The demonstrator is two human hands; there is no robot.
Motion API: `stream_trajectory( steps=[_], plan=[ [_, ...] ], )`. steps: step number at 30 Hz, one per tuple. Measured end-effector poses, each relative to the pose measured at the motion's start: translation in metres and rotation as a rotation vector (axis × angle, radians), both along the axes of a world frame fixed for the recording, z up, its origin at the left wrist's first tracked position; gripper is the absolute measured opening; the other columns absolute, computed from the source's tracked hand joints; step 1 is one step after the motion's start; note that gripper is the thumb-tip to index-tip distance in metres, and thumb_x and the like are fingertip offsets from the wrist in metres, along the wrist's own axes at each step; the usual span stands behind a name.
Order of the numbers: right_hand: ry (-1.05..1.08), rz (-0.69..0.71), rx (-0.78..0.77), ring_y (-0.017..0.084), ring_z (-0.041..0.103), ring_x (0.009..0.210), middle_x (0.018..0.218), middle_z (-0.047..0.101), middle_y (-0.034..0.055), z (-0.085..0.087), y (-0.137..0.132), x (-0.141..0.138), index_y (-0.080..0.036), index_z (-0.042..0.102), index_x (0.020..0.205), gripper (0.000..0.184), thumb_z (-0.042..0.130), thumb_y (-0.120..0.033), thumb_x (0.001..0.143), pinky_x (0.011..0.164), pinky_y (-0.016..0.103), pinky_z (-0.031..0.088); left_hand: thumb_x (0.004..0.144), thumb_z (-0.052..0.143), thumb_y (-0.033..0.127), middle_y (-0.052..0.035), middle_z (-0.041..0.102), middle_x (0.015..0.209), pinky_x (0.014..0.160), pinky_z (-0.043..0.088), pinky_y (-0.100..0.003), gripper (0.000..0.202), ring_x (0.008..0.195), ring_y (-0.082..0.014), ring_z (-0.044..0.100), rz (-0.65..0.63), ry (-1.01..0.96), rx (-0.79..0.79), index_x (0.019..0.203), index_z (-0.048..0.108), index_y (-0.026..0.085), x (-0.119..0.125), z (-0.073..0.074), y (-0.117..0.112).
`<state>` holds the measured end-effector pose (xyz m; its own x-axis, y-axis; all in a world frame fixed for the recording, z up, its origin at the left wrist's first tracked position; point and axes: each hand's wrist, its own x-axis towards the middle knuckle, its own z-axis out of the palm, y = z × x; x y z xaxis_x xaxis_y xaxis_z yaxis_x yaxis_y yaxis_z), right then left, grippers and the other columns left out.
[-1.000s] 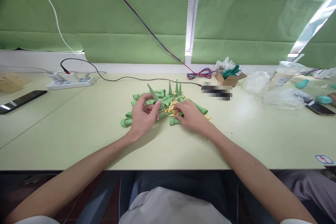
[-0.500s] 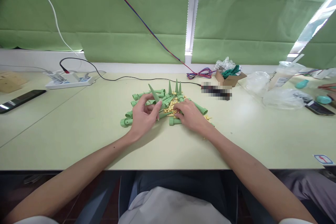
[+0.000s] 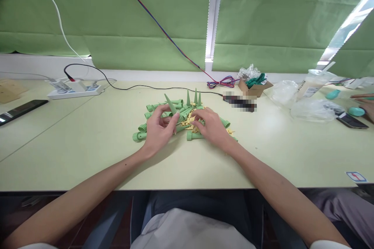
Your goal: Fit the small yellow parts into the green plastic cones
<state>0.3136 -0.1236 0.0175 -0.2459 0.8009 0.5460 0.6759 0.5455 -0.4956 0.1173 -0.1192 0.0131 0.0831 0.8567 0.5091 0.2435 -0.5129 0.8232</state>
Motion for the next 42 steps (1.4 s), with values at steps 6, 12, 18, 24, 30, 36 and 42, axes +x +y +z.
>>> stream_trajectory(
  steps=[6, 12, 18, 24, 30, 36, 42],
  plan=[
    [0.268, -0.037, 0.095, 0.024, 0.071, 0.096, 0.083, 0.068, 0.0019, 0.03, 0.0, 0.016, -0.024, 0.06, 0.111, 0.021, 0.063, -0.031, 0.092, 0.09, 0.042, 0.057, 0.093, 0.06, 0.041, -0.004, 0.064, 0.098, 0.043, 0.038, -0.024, 0.024, 0.047, -0.0063, 0.051, -0.039, 0.025, 0.003, 0.105, 0.054, 0.021, 0.001, 0.001, -0.001],
    [0.386, -0.009, 0.034, 0.024, 0.073, 0.093, 0.084, 0.056, 0.0002, 0.019, 0.005, 0.025, -0.024, 0.048, 0.123, 0.035, 0.061, -0.036, 0.093, 0.082, 0.038, 0.061, 0.091, 0.062, 0.041, 0.0009, 0.062, 0.076, 0.042, 0.037, -0.024, 0.023, 0.046, -0.0094, 0.051, -0.136, 0.131, -0.081, 0.1, 0.054, 0.021, 0.002, 0.0, -0.003],
    [0.348, 0.022, -0.114, 0.016, 0.067, 0.063, 0.09, 0.056, 0.0006, -0.001, -0.005, 0.013, -0.025, 0.042, 0.123, 0.031, 0.055, -0.034, 0.096, 0.058, 0.03, 0.057, 0.09, 0.062, 0.041, 0.0073, 0.047, 0.051, 0.042, 0.034, -0.024, 0.023, 0.041, -0.0122, 0.048, -0.267, 0.23, -0.167, 0.093, 0.052, 0.022, 0.004, -0.001, -0.004],
    [0.159, 0.063, -0.122, 0.015, 0.063, 0.065, 0.095, 0.062, 0.0049, -0.011, -0.008, 0.004, -0.024, 0.048, 0.121, 0.022, 0.044, -0.026, 0.1, 0.065, 0.031, 0.054, 0.09, 0.061, 0.04, 0.0077, 0.047, 0.05, 0.04, 0.031, -0.024, 0.021, 0.039, -0.0116, 0.045, -0.355, 0.281, -0.183, 0.092, 0.051, 0.022, 0.004, 0.001, -0.004],
    [0.192, 0.034, -0.132, 0.016, 0.062, 0.064, 0.093, 0.065, 0.0046, -0.007, -0.008, 0.006, -0.022, 0.053, 0.117, 0.021, 0.048, -0.026, 0.097, 0.07, 0.033, 0.054, 0.093, 0.058, 0.035, 0.0037, 0.056, 0.064, 0.046, 0.038, -0.024, 0.016, 0.046, -0.0109, 0.051, -0.285, 0.357, -0.075, 0.097, 0.053, 0.02, 0.003, -0.001, -0.002],
    [0.135, 0.07, -0.101, 0.02, 0.067, 0.08, 0.092, 0.068, 0.0046, -0.008, -0.009, 0.004, -0.023, 0.057, 0.115, 0.022, 0.055, -0.025, 0.093, 0.077, 0.035, 0.055, 0.095, 0.055, 0.034, 0.0016, 0.059, 0.067, 0.053, 0.044, -0.025, 0.016, 0.053, -0.0126, 0.054, -0.23, 0.39, -0.021, 0.101, 0.056, 0.02, 0.003, -0.004, -0.001],
    [0.109, 0.034, -0.045, 0.022, 0.068, 0.087, 0.097, 0.071, 0.0062, -0.011, -0.008, 0.003, -0.023, 0.06, 0.112, 0.019, 0.055, -0.024, 0.093, 0.078, 0.035, 0.054, 0.089, 0.06, 0.033, 0.0065, 0.051, 0.054, 0.047, 0.039, -0.024, 0.015, 0.045, -0.0108, 0.048, -0.218, 0.326, -0.002, 0.092, 0.053, 0.02, 0.003, 0.001, -0.005]
  ],
)
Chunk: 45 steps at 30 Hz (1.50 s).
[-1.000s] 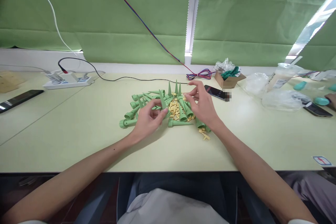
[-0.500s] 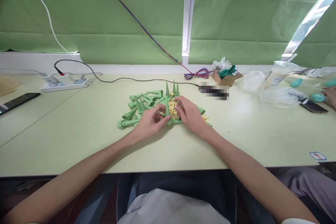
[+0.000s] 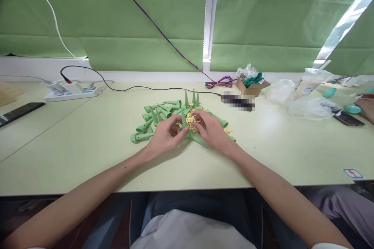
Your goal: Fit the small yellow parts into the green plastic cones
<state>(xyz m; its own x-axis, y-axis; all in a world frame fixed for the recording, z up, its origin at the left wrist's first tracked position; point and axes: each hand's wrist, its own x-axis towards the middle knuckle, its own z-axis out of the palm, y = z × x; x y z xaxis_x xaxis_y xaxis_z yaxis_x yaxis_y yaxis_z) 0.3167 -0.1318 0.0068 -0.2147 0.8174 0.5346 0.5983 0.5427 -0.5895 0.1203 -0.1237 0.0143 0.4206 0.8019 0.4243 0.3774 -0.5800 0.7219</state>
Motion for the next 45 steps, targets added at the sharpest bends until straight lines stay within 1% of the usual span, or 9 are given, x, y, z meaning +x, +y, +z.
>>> stream_trajectory(
  steps=[3, 7, 10, 15, 20, 24, 33, 40, 45],
  plan=[
    [-0.002, -0.031, 0.02, 0.022, 0.067, 0.088, 0.1, 0.071, 0.0073, 0.002, -0.001, 0.0, -0.022, 0.06, 0.106, 0.014, 0.053, -0.025, 0.094, 0.078, 0.035, 0.054, 0.086, 0.06, 0.031, 0.0087, 0.044, 0.048, 0.046, 0.035, -0.024, 0.015, 0.042, -0.0105, 0.043, -0.089, 0.072, -0.037, 0.084, 0.05, 0.021, -0.001, 0.002, -0.002],
    [0.02, -0.035, 0.029, 0.022, 0.066, 0.087, 0.101, 0.07, 0.0079, 0.004, -0.001, 0.0, -0.021, 0.06, 0.101, 0.011, 0.053, -0.024, 0.094, 0.077, 0.034, 0.056, 0.085, 0.06, 0.03, 0.0054, 0.05, 0.056, 0.05, 0.035, -0.026, 0.017, 0.051, -0.0124, 0.047, -0.186, 0.232, -0.057, 0.078, 0.047, 0.021, -0.001, -0.002, -0.003],
    [0.059, -0.023, 0.003, 0.021, 0.067, 0.086, 0.099, 0.07, 0.0076, 0.003, -0.001, 0.0, -0.021, 0.06, 0.101, 0.01, 0.054, -0.026, 0.094, 0.075, 0.034, 0.057, 0.085, 0.058, 0.029, 0.0041, 0.053, 0.06, 0.051, 0.033, -0.027, 0.015, 0.055, -0.014, 0.049, -0.154, 0.277, -0.042, 0.08, 0.046, 0.022, 0.0, -0.006, -0.002],
    [0.077, -0.039, -0.006, 0.021, 0.067, 0.086, 0.097, 0.071, 0.0066, 0.003, -0.001, 0.0, -0.022, 0.059, 0.101, 0.01, 0.057, -0.028, 0.093, 0.072, 0.033, 0.057, 0.087, 0.056, 0.029, 0.0045, 0.051, 0.058, 0.052, 0.032, -0.027, 0.012, 0.055, -0.015, 0.047, -0.114, 0.279, -0.038, 0.083, 0.047, 0.023, -0.001, -0.008, -0.001],
    [0.08, -0.051, 0.018, 0.019, 0.067, 0.085, 0.096, 0.071, 0.0057, 0.003, -0.001, 0.001, -0.021, 0.061, 0.098, 0.01, 0.059, -0.029, 0.093, 0.069, 0.029, 0.056, 0.085, 0.059, 0.027, 0.0031, 0.051, 0.066, 0.055, 0.034, -0.028, 0.017, 0.059, -0.0137, 0.048, -0.075, 0.25, 0.005, 0.078, 0.045, 0.021, -0.001, -0.005, 0.001],
    [0.074, -0.052, 0.041, 0.017, 0.065, 0.075, 0.089, 0.071, 0.0045, 0.004, 0.0, 0.0, -0.02, 0.063, 0.092, 0.01, 0.06, -0.03, 0.093, 0.066, 0.027, 0.054, 0.085, 0.059, 0.023, 0.0013, 0.049, 0.074, 0.058, 0.033, -0.029, 0.021, 0.062, -0.0133, 0.046, -0.037, 0.28, 0.059, 0.074, 0.042, 0.02, -0.002, -0.001, 0.003],
    [0.038, -0.044, 0.06, 0.017, 0.064, 0.068, 0.083, 0.073, 0.0037, 0.003, 0.001, 0.001, -0.02, 0.068, 0.09, 0.012, 0.059, -0.027, 0.094, 0.065, 0.028, 0.051, 0.085, 0.061, 0.026, -0.0003, 0.05, 0.078, 0.059, 0.033, -0.03, 0.025, 0.066, -0.015, 0.046, -0.035, 0.313, 0.044, 0.073, 0.04, 0.02, -0.002, -0.005, 0.004],
    [0.024, -0.014, 0.104, 0.021, 0.069, 0.083, 0.098, 0.075, 0.0079, 0.0, 0.003, 0.003, -0.02, 0.071, 0.1, 0.015, 0.057, -0.022, 0.094, 0.074, 0.032, 0.055, 0.083, 0.063, 0.026, 0.0004, 0.048, 0.076, 0.06, 0.035, -0.03, 0.027, 0.065, -0.0144, 0.045, -0.071, 0.318, 0.09, 0.071, 0.039, 0.02, -0.003, 0.003, 0.002],
    [0.047, -0.009, 0.087, 0.021, 0.07, 0.087, 0.101, 0.075, 0.0081, -0.002, 0.004, 0.003, -0.02, 0.07, 0.104, 0.016, 0.058, -0.021, 0.094, 0.078, 0.033, 0.056, 0.084, 0.065, 0.029, 0.0017, 0.048, 0.072, 0.06, 0.036, -0.029, 0.026, 0.061, -0.0126, 0.045, -0.035, 0.266, 0.11, 0.073, 0.043, 0.019, -0.002, 0.002, 0.002]
  ],
)
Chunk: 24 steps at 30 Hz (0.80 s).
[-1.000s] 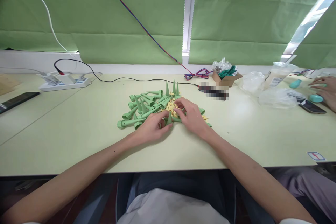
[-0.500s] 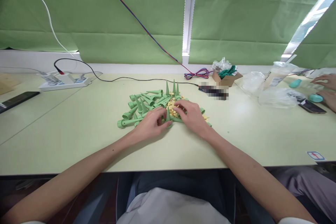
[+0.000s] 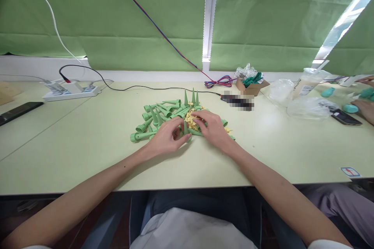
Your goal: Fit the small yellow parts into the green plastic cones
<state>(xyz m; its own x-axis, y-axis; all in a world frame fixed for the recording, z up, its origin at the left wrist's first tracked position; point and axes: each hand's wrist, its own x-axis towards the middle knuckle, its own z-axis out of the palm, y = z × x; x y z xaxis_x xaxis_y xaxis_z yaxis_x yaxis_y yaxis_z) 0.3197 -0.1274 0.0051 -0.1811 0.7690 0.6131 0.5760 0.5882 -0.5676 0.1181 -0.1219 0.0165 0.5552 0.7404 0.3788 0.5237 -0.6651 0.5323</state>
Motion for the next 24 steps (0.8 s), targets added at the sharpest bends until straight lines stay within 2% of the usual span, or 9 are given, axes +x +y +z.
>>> stream_trajectory(
  steps=[3, 7, 11, 16, 19, 24],
  plan=[
    [0.06, 0.014, -0.065, 0.02, 0.071, 0.081, 0.092, 0.075, 0.0059, -0.001, 0.0, -0.001, -0.02, 0.067, 0.109, 0.017, 0.061, -0.025, 0.093, 0.076, 0.033, 0.056, 0.087, 0.064, 0.034, 0.0011, 0.053, 0.08, 0.058, 0.039, -0.028, 0.02, 0.056, -0.0096, 0.045, 0.008, -0.078, -0.034, 0.085, 0.052, 0.018, 0.002, -0.002, 0.0],
    [0.144, 0.063, -0.097, 0.019, 0.071, 0.08, 0.088, 0.073, 0.004, 0.0, -0.003, -0.002, -0.021, 0.063, 0.108, 0.016, 0.062, -0.03, 0.094, 0.075, 0.032, 0.057, 0.093, 0.059, 0.045, -0.0022, 0.06, 0.095, 0.054, 0.041, -0.026, 0.029, 0.054, -0.0077, 0.047, 0.032, -0.207, -0.094, 0.103, 0.058, 0.018, 0.002, 0.0, -0.002],
    [0.15, 0.077, -0.068, 0.018, 0.07, 0.078, 0.088, 0.074, 0.0035, 0.003, -0.006, -0.002, -0.022, 0.064, 0.109, 0.017, 0.061, -0.031, 0.095, 0.073, 0.031, 0.056, 0.103, 0.04, 0.045, -0.005, 0.064, 0.095, 0.061, 0.044, -0.026, 0.034, 0.072, -0.0139, 0.058, 0.057, -0.282, -0.115, 0.105, 0.062, 0.019, 0.001, 0.006, -0.004],
    [0.065, 0.07, -0.063, 0.019, 0.07, 0.081, 0.095, 0.076, 0.0047, 0.001, -0.006, -0.003, -0.022, 0.067, 0.111, 0.019, 0.058, -0.03, 0.097, 0.079, 0.034, 0.056, 0.106, 0.033, 0.041, -0.0072, 0.067, 0.095, 0.07, 0.047, -0.029, 0.041, 0.084, -0.0184, 0.062, 0.053, -0.272, -0.115, 0.107, 0.066, 0.018, 0.0, 0.004, -0.001],
    [0.047, 0.074, -0.079, 0.02, 0.07, 0.084, 0.099, 0.076, 0.0054, -0.001, -0.005, -0.004, -0.022, 0.068, 0.113, 0.021, 0.057, -0.029, 0.097, 0.081, 0.035, 0.057, 0.105, 0.036, 0.041, -0.007, 0.067, 0.092, 0.07, 0.047, -0.03, 0.04, 0.084, -0.0191, 0.062, 0.062, -0.281, -0.123, 0.101, 0.068, 0.018, 0.001, 0.0, 0.003],
    [0.081, 0.102, -0.124, 0.018, 0.07, 0.08, 0.093, 0.076, 0.0044, -0.001, -0.004, -0.006, -0.022, 0.066, 0.116, 0.022, 0.057, -0.028, 0.096, 0.079, 0.033, 0.057, 0.1, 0.049, 0.037, -0.0058, 0.069, 0.098, 0.069, 0.049, -0.027, 0.028, 0.085, -0.0179, 0.062, 0.046, -0.295, -0.146, 0.099, 0.07, 0.018, 0.001, -0.002, 0.007]
  ],
)
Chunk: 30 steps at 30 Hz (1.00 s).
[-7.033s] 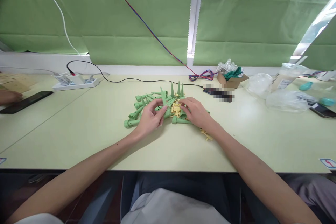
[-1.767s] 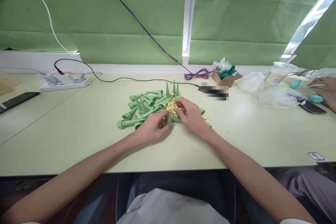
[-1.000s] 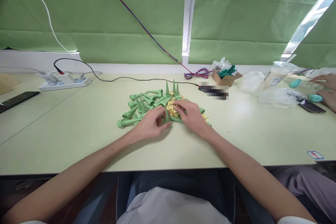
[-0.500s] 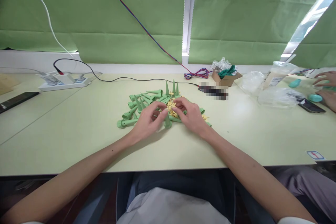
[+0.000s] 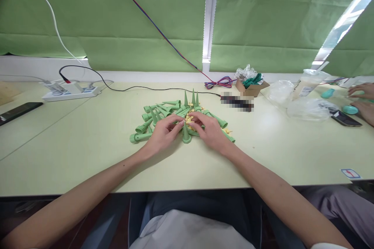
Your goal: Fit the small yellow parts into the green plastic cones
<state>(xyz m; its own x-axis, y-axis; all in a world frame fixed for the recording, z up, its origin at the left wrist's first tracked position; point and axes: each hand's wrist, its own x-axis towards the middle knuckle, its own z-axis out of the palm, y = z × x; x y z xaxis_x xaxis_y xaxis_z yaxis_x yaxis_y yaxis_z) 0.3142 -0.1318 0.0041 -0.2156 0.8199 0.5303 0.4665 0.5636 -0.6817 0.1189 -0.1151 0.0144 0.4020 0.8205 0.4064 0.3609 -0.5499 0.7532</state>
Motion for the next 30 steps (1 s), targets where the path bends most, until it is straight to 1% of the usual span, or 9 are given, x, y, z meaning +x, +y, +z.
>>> stream_trajectory(
  steps=[8, 14, 18, 21, 23, 24, 27, 29, 30],
  plan=[
    [0.063, 0.015, -0.054, 0.018, 0.068, 0.076, 0.089, 0.074, 0.0043, 0.0021, -0.001, -0.0027, -0.022, 0.066, 0.103, 0.017, 0.058, -0.035, 0.096, 0.071, 0.032, 0.056, 0.097, 0.052, 0.034, -0.005, 0.07, 0.092, 0.065, 0.047, -0.027, 0.025, 0.079, -0.0166, 0.061, 0.025, 0.015, 0.049, 0.093, 0.072, 0.018, -0.002, 0.0001, -0.0001],
    [0.07, 0.043, -0.115, 0.016, 0.063, 0.071, 0.082, 0.071, 0.0026, 0.0067, -0.0039, -0.0029, -0.021, 0.067, 0.091, 0.021, 0.056, -0.038, 0.097, 0.066, 0.03, 0.052, 0.096, 0.052, 0.03, -0.0048, 0.071, 0.091, 0.067, 0.046, -0.027, 0.024, 0.081, -0.0172, 0.062, 0.007, 0.012, 0.058, 0.09, 0.072, 0.018, -0.0011, -0.0009, -0.0007],
    [0.1, -0.003, -0.105, 0.017, 0.061, 0.071, 0.084, 0.07, 0.0044, 0.0054, -0.0028, -0.0027, -0.02, 0.066, 0.09, 0.022, 0.058, -0.039, 0.096, 0.061, 0.028, 0.049, 0.099, 0.05, 0.034, -0.0039, 0.068, 0.088, 0.066, 0.044, -0.028, 0.027, 0.075, -0.0159, 0.059, 0.04, 0.02, 0.07, 0.092, 0.07, 0.018, -0.0005, 0.0003, -0.0018],
    [0.106, -0.052, -0.08, 0.017, 0.06, 0.07, 0.083, 0.069, 0.0052, 0.0026, -0.0009, -0.002, -0.02, 0.065, 0.088, 0.024, 0.057, -0.041, 0.096, 0.059, 0.028, 0.048, 0.102, 0.042, 0.04, -0.0025, 0.061, 0.073, 0.063, 0.041, -0.029, 0.039, 0.068, -0.0153, 0.054, 0.065, 0.048, 0.08, 0.08, 0.064, 0.017, -0.0006, 0.0041, -0.0038],
    [0.104, -0.07, -0.067, 0.017, 0.059, 0.068, 0.082, 0.068, 0.0052, 0.0014, 0.0001, -0.0015, -0.02, 0.065, 0.088, 0.025, 0.056, -0.042, 0.096, 0.058, 0.028, 0.047, 0.103, 0.038, 0.044, -0.0022, 0.058, 0.069, 0.061, 0.04, -0.029, 0.044, 0.065, -0.0151, 0.052, 0.052, 0.063, 0.076, 0.077, 0.061, 0.017, -0.0006, 0.0066, -0.0057],
    [0.105, -0.075, -0.059, 0.017, 0.058, 0.068, 0.081, 0.068, 0.005, 0.0011, 0.0004, -0.0013, -0.02, 0.065, 0.088, 0.026, 0.056, -0.043, 0.096, 0.058, 0.028, 0.047, 0.103, 0.038, 0.046, -0.0024, 0.059, 0.072, 0.06, 0.04, -0.028, 0.043, 0.065, -0.0148, 0.052, 0.024, 0.065, 0.066, 0.082, 0.063, 0.017, -0.0006, 0.0073, -0.0067],
    [0.103, -0.099, -0.027, 0.016, 0.058, 0.067, 0.08, 0.067, 0.0042, 0.0012, 0.0008, -0.0009, -0.02, 0.064, 0.087, 0.026, 0.056, -0.043, 0.096, 0.06, 0.028, 0.048, 0.097, 0.05, 0.047, -0.0019, 0.063, 0.084, 0.056, 0.039, -0.027, 0.032, 0.056, -0.0109, 0.049, -0.044, 0.099, 0.042, 0.099, 0.063, 0.018, -0.0005, 0.0061, -0.0086],
    [0.105, -0.122, -0.014, 0.016, 0.057, 0.065, 0.078, 0.065, 0.0032, 0.0017, 0.0007, -0.0007, -0.02, 0.063, 0.086, 0.026, 0.056, -0.043, 0.097, 0.06, 0.028, 0.047, 0.089, 0.063, 0.045, 0.0007, 0.059, 0.076, 0.055, 0.039, -0.027, 0.028, 0.052, -0.0101, 0.046, -0.066, 0.167, 0.069, 0.095, 0.061, 0.018, -0.0007, 0.003, -0.0089],
    [0.108, -0.131, -0.014, 0.015, 0.056, 0.064, 0.076, 0.064, 0.0028, 0.0019, 0.0006, -0.0007, -0.02, 0.062, 0.085, 0.026, 0.055, -0.043, 0.097, 0.059, 0.028, 0.047, 0.09, 0.062, 0.043, 0.0012, 0.055, 0.072, 0.055, 0.038, -0.027, 0.025, 0.054, -0.0112, 0.046, -0.086, 0.207, 0.091, 0.089, 0.06, 0.018, -0.0009, 0.0014, -0.0088]
  ],
)
